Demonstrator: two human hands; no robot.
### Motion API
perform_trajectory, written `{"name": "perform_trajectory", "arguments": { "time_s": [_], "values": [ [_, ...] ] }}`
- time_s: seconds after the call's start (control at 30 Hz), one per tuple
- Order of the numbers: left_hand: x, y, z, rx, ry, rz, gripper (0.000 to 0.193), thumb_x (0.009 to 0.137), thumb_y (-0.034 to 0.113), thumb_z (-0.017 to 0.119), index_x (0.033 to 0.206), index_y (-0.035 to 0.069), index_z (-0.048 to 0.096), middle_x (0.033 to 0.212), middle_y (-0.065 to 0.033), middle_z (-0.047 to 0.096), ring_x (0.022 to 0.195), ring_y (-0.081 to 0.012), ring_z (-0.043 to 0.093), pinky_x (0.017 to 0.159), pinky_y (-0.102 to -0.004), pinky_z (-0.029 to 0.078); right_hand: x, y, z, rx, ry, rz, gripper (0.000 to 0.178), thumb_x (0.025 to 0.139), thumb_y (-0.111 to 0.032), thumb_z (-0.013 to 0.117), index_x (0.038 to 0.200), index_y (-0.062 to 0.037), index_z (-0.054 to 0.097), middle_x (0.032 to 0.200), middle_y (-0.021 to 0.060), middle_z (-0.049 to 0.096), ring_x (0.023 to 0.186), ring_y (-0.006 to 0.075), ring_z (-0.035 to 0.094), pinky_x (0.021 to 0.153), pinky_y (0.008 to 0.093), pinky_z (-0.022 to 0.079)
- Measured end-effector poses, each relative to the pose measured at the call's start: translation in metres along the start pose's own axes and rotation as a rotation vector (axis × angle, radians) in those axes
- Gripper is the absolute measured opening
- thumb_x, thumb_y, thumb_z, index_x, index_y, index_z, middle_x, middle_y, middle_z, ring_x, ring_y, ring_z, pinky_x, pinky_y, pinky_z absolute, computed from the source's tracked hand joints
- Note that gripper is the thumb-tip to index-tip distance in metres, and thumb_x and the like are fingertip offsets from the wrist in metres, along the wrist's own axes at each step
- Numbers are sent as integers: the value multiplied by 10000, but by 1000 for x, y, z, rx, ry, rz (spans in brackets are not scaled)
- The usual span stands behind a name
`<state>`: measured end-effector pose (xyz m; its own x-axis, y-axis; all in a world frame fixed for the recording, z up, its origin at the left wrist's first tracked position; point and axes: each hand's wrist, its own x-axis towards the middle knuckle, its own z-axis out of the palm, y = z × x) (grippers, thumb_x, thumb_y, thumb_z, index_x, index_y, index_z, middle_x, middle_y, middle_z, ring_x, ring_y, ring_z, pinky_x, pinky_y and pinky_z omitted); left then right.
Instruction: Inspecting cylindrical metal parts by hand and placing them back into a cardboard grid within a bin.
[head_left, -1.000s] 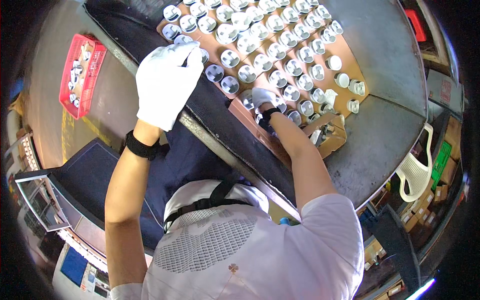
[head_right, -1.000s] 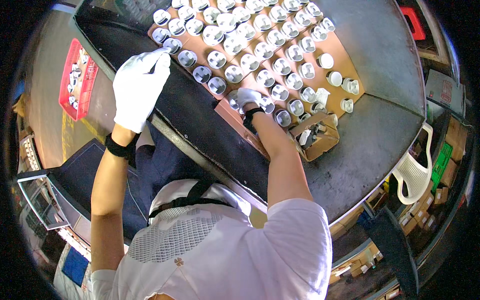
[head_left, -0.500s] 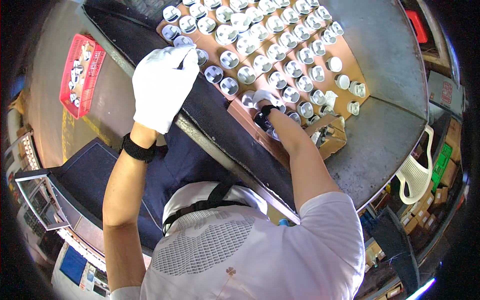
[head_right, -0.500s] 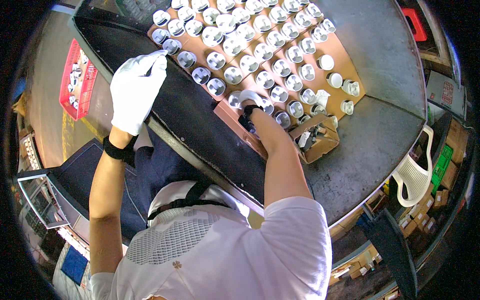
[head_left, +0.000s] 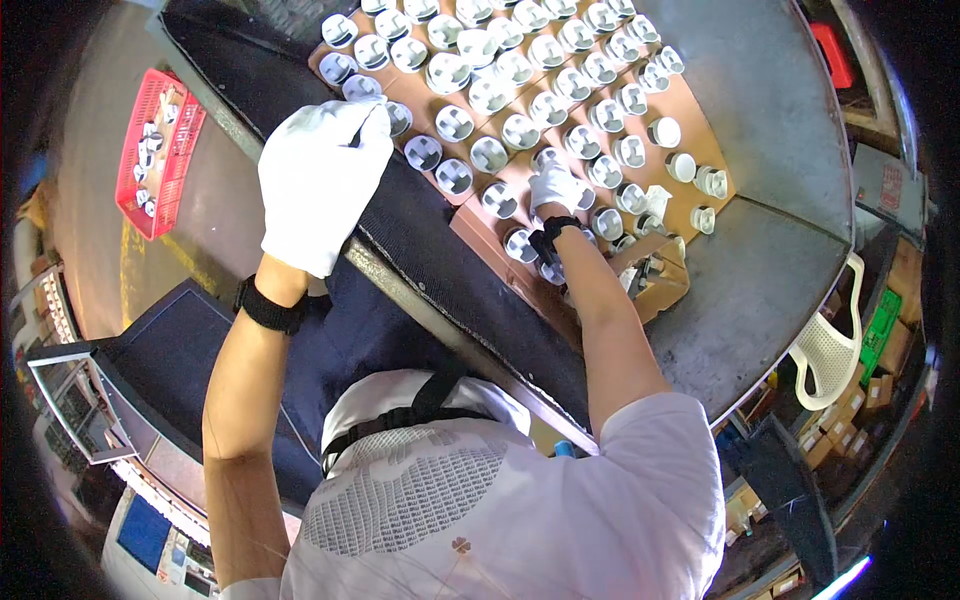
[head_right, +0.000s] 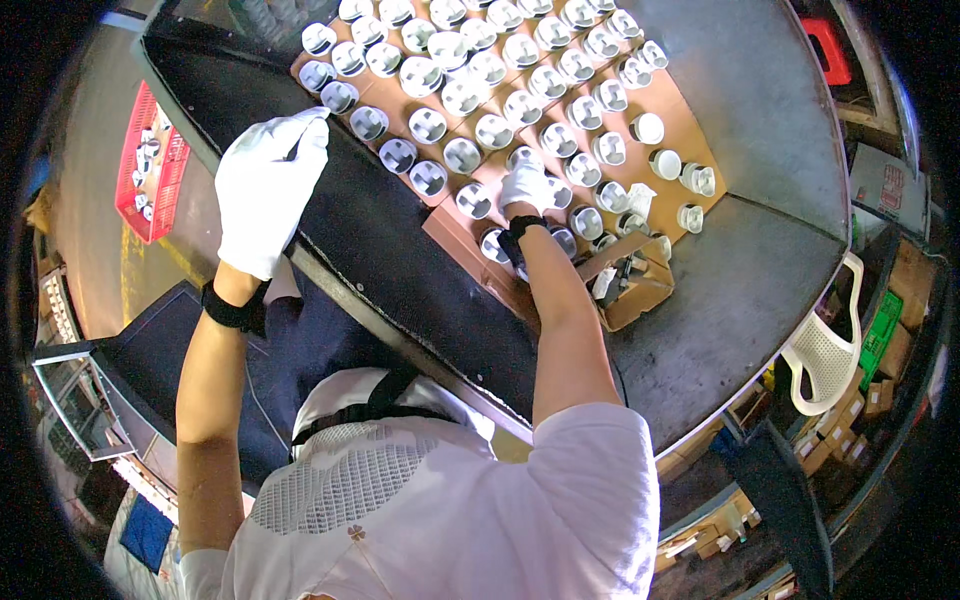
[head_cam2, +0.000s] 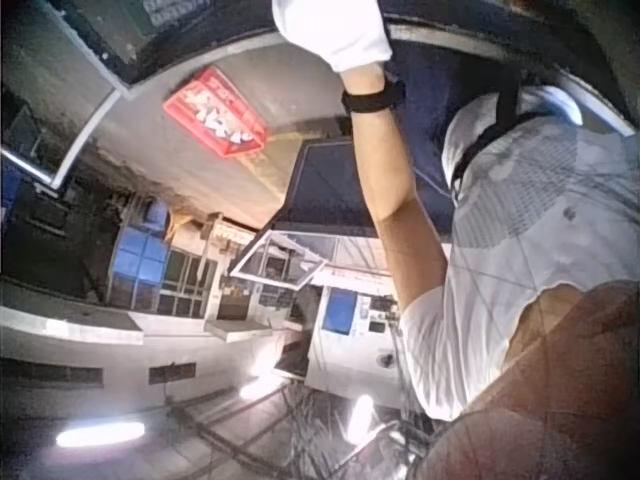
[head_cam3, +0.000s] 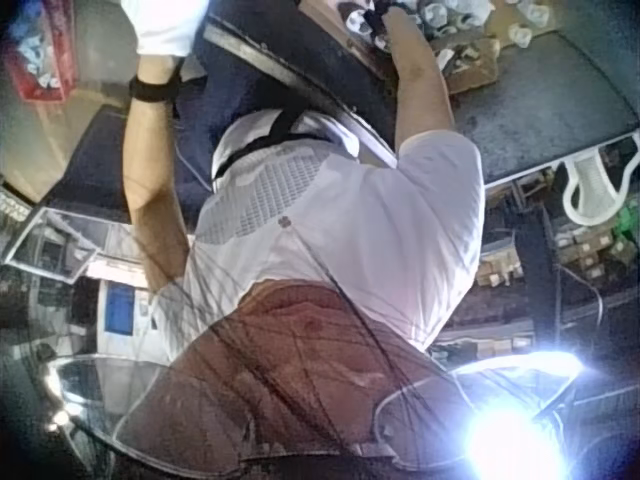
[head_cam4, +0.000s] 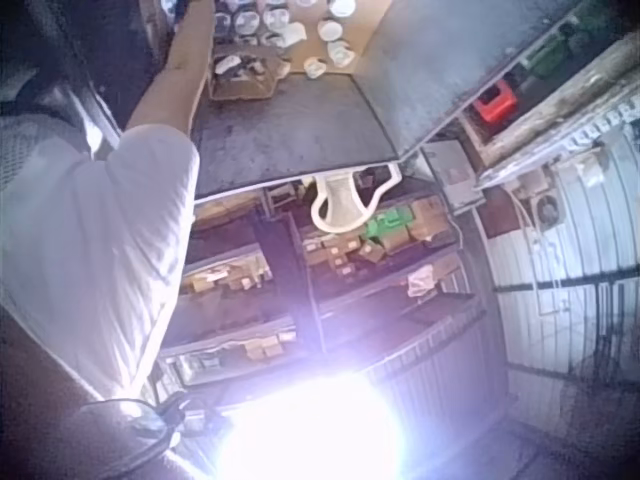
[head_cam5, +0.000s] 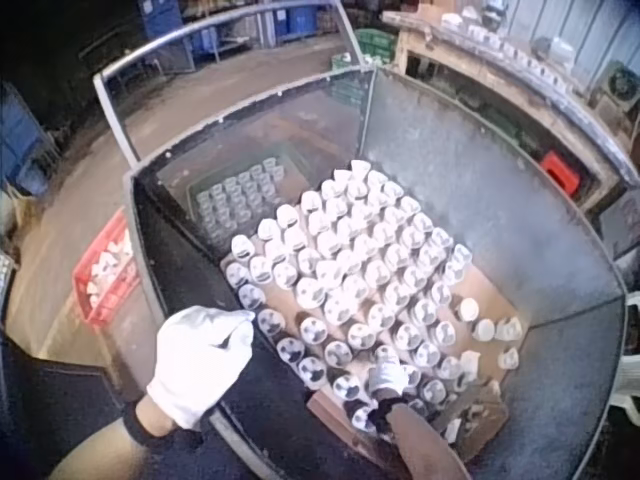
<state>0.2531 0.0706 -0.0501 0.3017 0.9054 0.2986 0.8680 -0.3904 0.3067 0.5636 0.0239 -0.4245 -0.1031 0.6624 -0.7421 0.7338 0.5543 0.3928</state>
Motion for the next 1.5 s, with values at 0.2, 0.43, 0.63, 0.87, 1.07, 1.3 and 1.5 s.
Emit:
{"name": "perform_trajectory", "arguments": {
  "time_s": [0.2, 0.43, 0.63, 0.87, 1.07, 1.3, 1.5],
  "values": [
    [6, 7, -7, -28, -5, 3, 167, 866, 134, 676, 1007, 77, 745, 930, -115, 726, 830, -275, 683, 785, -370, 533, 40, -8, 22, 450, 194, 438, 296, 862, -164, 668, 1158, -154, 689, 1124, 58, 678, 1051, 181, 634, 839, 320, 510],
    [5, 5, -5, -20, -2, 8, 136, 869, 139, 666, 960, 72, 741, 917, -104, 732, 827, -268, 691, 799, -375, 537, 16, 25, 27, 1240, 312, 506, 301, 790, -313, 776, 1030, -141, 716, 842, 21, 693, 657, 138, 623, 581, 294, 507],
    [-2, -2, -2, 38, -5, 34, 120, 882, 160, 641, 902, 71, 719, 863, -107, 716, 789, -274, 677, 759, -390, 527, -85, 86, -32, 2130, -14, 17, 315, 856, -304, 704, 1100, -109, 667, 776, -4, 657, 580, 123, 584, 526, 294, 469],
    [-8, -3, -5, -4, 11, 73, 141, 905, 174, 605, 893, 75, 706, 808, -112, 688, 739, -276, 652, 711, -400, 514, -157, 107, -91, 1037, 689, -106, 345, 821, -217, 635, 1132, -70, 666, 1081, 138, 695, 888, 344, 664, 778, 451, 509],
    [-4, 2, -10, 249, -133, 177, 179, 926, 127, 531, 989, 50, 680, 1009, -96, 697, 943, -275, 649, 780, -409, 506, -211, 123, -128, 1689, 681, -240, 407, 850, -136, 630, 1238, -13, 624, 1055, 116, 698, 937, 226, 634, 837, 338, 520],
    [-16, 34, 50, -927, -175, 71, 458, 925, 93, 583, 1370, 1, 525, 1264, -117, 627, 1136, -190, 600, 918, -312, 507, -240, 124, -141, 2023, 726, -218, 291, 964, -88, 524, 1221, 1, 629, 989, 42, 680, 900, 132, 620, 717, 249, 520],
    [-38, 85, 34, -1646, -535, -103, 698, 808, 17, 723, 1445, -5, 436, 1324, -92, 601, 1201, -146, 563, 948, -290, 510, -250, 117, -146, 1701, 856, -225, 295, 984, -98, 524, 1249, 6, 603, 1088, 68, 681, 935, 127, 640, 727, 235, 541]
  ]
}}
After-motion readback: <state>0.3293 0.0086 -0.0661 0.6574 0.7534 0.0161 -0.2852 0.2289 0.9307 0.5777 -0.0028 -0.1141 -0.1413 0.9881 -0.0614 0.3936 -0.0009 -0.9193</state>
